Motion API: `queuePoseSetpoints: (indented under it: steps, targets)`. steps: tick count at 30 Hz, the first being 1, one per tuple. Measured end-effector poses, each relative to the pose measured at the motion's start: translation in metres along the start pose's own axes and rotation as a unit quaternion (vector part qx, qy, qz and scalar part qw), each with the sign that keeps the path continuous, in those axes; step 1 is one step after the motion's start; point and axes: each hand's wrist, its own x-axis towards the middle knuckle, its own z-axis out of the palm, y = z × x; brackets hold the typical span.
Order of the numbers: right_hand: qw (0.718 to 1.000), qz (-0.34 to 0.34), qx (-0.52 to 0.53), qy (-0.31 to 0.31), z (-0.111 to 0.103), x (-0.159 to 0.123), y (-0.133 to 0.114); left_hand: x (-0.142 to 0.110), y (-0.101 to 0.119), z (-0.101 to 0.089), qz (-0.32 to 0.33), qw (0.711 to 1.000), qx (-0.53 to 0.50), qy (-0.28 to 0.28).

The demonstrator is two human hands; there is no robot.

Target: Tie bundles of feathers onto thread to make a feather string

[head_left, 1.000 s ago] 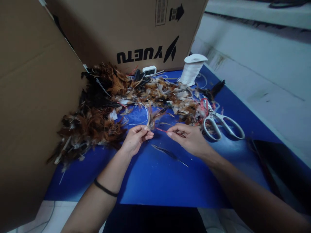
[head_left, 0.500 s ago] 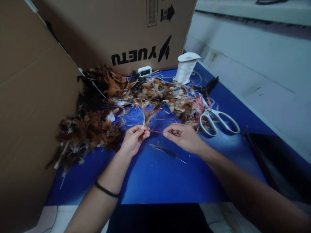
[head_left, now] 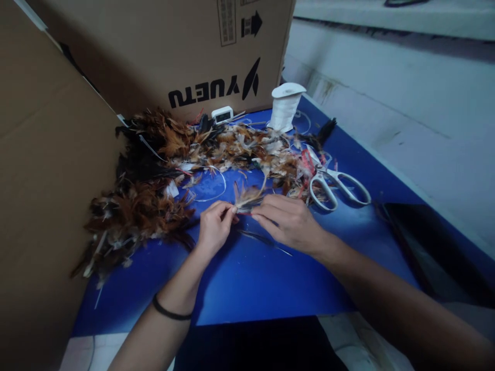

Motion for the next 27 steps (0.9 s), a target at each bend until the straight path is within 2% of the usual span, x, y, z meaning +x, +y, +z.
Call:
queuePoseSetpoints:
  steps: [2,5,7,9,12,14,17,19,21,24,27]
  targets:
    - [0.999,-0.021,-0.039,-0.005,-0.002,0.000,0.000,-0.002,0.001,0.002,0.093,0.992,0.079,-0.012]
    - [0.998,-0.024,-0.060,-0.003,-0.005,0.001,0.004,-0.005,0.002,0.005,0.194,0.973,0.119,-0.040]
    - [0.999,-0.016,-0.044,0.002,-0.006,0.002,0.009,-0.006,0.005,0.007,0.228,0.965,0.112,-0.070]
    - [1.000,0.005,0.005,0.003,-0.007,0.003,0.015,-0.006,0.009,0.006,0.236,0.962,0.086,-0.103]
    - [0.991,0.074,0.113,-0.003,-0.006,0.004,0.024,-0.006,0.017,0.002,0.196,0.971,0.014,-0.134]
    - [0.973,0.134,0.185,-0.017,-0.003,0.006,0.029,-0.006,0.020,-0.001,0.147,0.979,-0.045,-0.137]
    - [0.920,0.201,0.330,-0.069,0.005,0.006,0.033,-0.007,0.019,-0.003,0.060,0.978,-0.147,-0.137]
    - [0.878,0.213,0.419,-0.091,0.012,0.005,0.031,-0.007,0.015,-0.001,0.003,0.968,-0.219,-0.122]
    - [0.861,0.210,0.455,-0.092,0.019,0.004,0.027,-0.007,0.010,0.000,-0.040,0.958,-0.269,-0.091]
    - [0.880,0.222,0.410,-0.090,0.026,0.003,0.015,-0.005,0.005,0.002,-0.073,0.954,-0.289,-0.034]
    - [0.932,0.203,0.287,-0.091,0.025,0.002,0.002,-0.004,0.005,0.001,-0.058,0.972,-0.228,0.002]
